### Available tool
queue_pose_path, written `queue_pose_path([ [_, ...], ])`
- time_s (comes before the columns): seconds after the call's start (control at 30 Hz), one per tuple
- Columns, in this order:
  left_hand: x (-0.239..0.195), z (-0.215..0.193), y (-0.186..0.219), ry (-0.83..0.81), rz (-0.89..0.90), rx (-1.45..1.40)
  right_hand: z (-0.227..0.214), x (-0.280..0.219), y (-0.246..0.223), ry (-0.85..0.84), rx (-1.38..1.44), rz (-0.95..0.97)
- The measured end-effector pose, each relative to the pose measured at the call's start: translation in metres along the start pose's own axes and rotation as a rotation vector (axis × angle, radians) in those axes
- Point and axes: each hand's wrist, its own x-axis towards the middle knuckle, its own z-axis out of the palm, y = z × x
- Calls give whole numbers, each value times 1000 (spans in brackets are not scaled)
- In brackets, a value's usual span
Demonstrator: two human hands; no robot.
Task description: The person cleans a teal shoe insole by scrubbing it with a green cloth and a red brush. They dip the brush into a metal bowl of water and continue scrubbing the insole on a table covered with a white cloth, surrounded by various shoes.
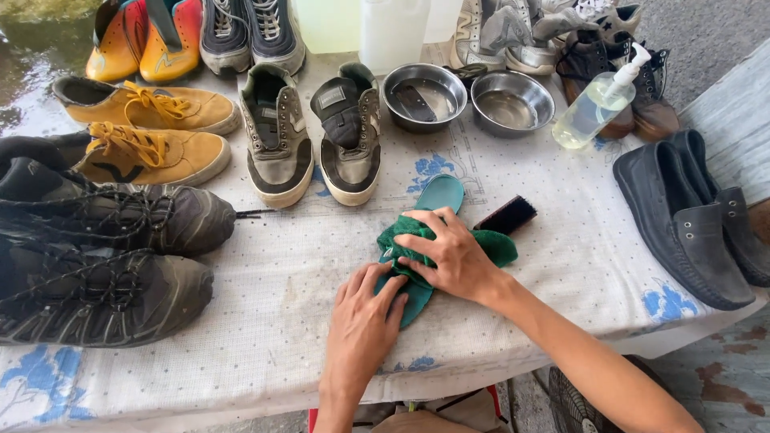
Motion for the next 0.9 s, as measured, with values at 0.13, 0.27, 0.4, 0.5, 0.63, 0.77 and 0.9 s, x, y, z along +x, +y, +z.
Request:
queue_pose_path([
  [0.13,-2,2,0,-45,-9,38,13,2,31,-7,-13,13],
  [0.27,-3,0,-1,-62,-8,18,26,4,74,6,-63,211],
  [0.4,0,1,-2,-69,-22,12,27,12,104,43,-120,178],
  [0.5,-3,-1,-1,-83,-32,4,31,14,120,52,-133,241],
  [0.63,-2,-1,-1,-83,-39,-4,24,22,139,77,-236,293],
  [0.77,0,1,-3,-108,-53,6,-13,37,124,409,-166,227],
  [0.9,0,0,0,-112,-54,14,-26,28,79,337,-59,40],
])
